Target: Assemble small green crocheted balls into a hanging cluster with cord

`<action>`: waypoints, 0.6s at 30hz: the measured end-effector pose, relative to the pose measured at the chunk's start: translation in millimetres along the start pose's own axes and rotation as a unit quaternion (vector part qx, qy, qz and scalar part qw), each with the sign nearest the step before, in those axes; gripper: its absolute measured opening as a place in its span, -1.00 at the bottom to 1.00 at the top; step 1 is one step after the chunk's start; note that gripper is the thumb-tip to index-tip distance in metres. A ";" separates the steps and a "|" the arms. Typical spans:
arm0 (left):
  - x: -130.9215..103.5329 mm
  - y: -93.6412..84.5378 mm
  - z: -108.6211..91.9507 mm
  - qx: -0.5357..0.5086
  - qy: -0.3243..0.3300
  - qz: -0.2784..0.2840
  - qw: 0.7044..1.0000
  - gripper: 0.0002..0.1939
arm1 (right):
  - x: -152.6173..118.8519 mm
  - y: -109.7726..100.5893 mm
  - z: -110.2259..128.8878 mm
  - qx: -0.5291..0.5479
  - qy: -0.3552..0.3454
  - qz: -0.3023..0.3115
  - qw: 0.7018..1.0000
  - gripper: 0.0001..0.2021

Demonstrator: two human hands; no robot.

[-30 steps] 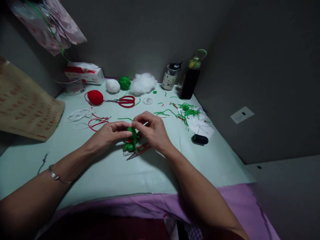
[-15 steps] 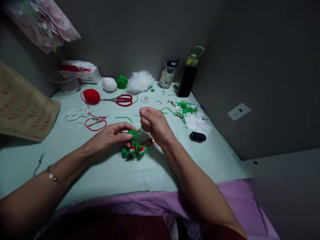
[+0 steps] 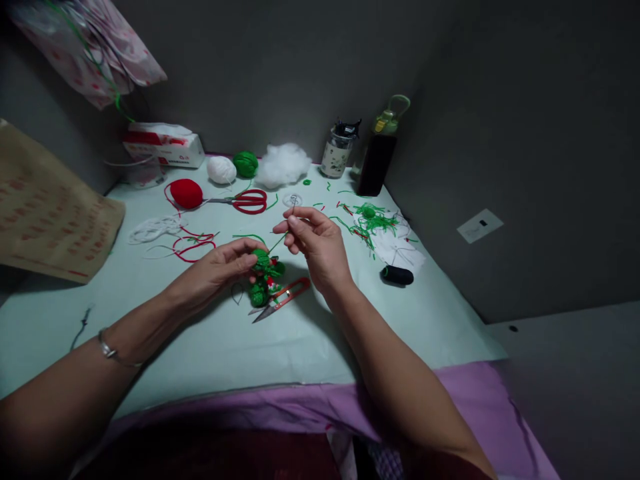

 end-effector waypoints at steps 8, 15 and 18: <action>-2.4 -3.3 0.2 0.033 -0.008 -0.014 0.999 -0.84 | 2.2 7.4 -10.8 0.017 0.063 0.051 0.997 -0.74; -1.2 -5.0 -2.3 0.036 0.047 -0.036 0.998 -0.76 | -4.7 16.3 -11.6 -0.031 0.065 0.052 0.996 -0.78; -0.7 -5.8 -0.9 0.024 0.047 -0.052 0.997 -0.79 | -4.3 19.3 -16.0 -0.052 0.061 0.064 0.995 -0.80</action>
Point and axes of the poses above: each hand's wrist, its own x-axis towards the middle knuckle, its own y-axis out of the palm, z = x × y, the point moved 6 cm from there along x, towards the middle knuckle, and after that the axes turned 14 degrees about y, right-handed, at the moved point
